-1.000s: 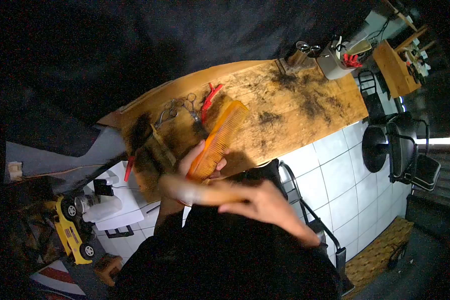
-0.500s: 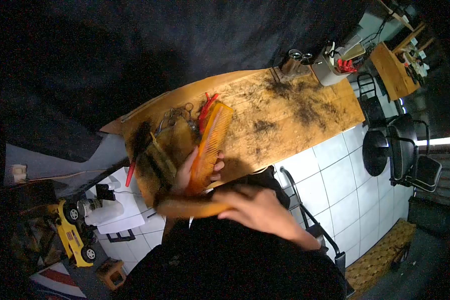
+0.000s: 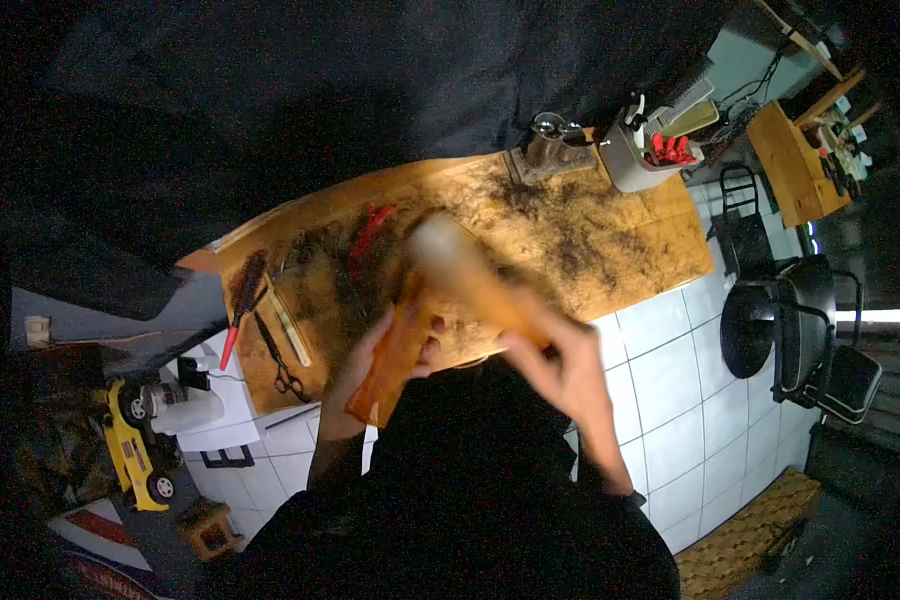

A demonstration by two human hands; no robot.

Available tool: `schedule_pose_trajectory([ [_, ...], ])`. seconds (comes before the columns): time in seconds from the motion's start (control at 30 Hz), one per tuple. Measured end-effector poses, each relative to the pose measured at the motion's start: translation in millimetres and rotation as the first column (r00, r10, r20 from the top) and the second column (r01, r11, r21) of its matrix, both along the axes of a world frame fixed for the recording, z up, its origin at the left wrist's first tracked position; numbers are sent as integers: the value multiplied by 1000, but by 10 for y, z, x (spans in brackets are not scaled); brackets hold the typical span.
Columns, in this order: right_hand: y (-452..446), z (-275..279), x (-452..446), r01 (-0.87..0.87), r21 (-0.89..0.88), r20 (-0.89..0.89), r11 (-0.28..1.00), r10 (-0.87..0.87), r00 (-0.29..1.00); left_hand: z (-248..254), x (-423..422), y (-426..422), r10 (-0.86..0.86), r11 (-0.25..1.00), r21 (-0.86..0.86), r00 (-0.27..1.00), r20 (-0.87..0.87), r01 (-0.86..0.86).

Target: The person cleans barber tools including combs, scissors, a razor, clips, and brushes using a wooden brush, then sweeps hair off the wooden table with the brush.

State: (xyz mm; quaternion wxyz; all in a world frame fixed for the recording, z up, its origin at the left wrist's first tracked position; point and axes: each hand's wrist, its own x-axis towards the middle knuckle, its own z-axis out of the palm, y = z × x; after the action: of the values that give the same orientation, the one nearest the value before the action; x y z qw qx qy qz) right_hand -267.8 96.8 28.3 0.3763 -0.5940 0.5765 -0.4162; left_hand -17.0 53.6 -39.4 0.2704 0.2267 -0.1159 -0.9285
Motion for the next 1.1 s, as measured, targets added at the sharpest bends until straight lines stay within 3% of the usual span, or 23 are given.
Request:
schedule_pose_trajectory([
  [0.03,72,8,-10,-232,94,73,968,226,971,-7,-32,-42,10,998,58,1000,21,-11],
  [0.07,112,-35,50,-420,-2,113,908,417,902,128,-74,-28,66,998,15,997,45,-67],
  [0.1,177,34,97,-552,70,55,831,549,834,263,-115,-12,122,992,-29,990,69,-121],
  [0.17,130,211,225,-669,-52,-156,742,655,739,296,-145,-31,142,990,-17,990,1,-142],
  [0.23,50,118,117,-590,401,-282,700,708,648,292,-140,-13,212,977,-51,958,193,-206],
  [0.3,-91,-302,-17,-307,57,-42,950,309,950,246,-147,92,273,958,-47,852,446,-283],
  [0.33,-208,-340,-66,-125,-50,-152,991,116,982,498,-202,49,209,977,-77,953,219,-196],
  [0.37,-321,-341,-103,49,-180,-234,982,-92,968,486,-194,34,189,978,-120,964,189,-168],
  [0.47,-468,-165,-161,298,-178,-145,938,-324,935,430,-150,7,165,973,-183,978,125,-141],
  [0.57,-337,-14,-159,-35,-38,-2,999,35,999,294,-167,-78,230,969,-129,963,140,-212],
  [0.63,-207,32,-133,-458,62,-3,887,459,889,170,-159,-198,265,963,-91,954,141,-254],
  [0.67,-215,102,-42,-555,15,-56,832,554,830,194,-161,-257,268,963,-62,958,105,-263],
  [0.7,-207,186,85,-646,-19,-112,763,640,760,211,-166,-294,271,952,-153,962,18,-265],
  [0.73,-236,220,185,-635,-165,-245,755,592,768,226,-181,-310,292,946,-147,957,-1,-289],
  [0.77,-269,189,172,-581,-68,-189,811,562,805,247,-187,-311,314,939,-142,949,-20,-313],
  [0.83,-338,27,95,-461,138,-96,877,475,875,306,-188,-183,373,922,-189,907,197,-338],
  [0.87,-406,-124,48,-314,99,-39,944,319,947,336,-195,-136,396,915,-213,868,299,-344],
  [0.93,-610,-204,-28,-7,-40,-238,999,-3,971,417,-124,-195,229,961,-196,957,177,-194],
  [0.97,-666,-170,-33,75,-97,-230,992,-95,968,435,-93,-205,144,973,-196,983,113,-120],
  [1.03,-738,-82,-26,219,-212,-200,952,-262,944,406,-112,-157,183,975,-163,966,183,-154],
  [1.1,-638,-39,5,95,-73,-48,993,-99,994,369,-152,-165,229,974,-59,938,261,-221],
])
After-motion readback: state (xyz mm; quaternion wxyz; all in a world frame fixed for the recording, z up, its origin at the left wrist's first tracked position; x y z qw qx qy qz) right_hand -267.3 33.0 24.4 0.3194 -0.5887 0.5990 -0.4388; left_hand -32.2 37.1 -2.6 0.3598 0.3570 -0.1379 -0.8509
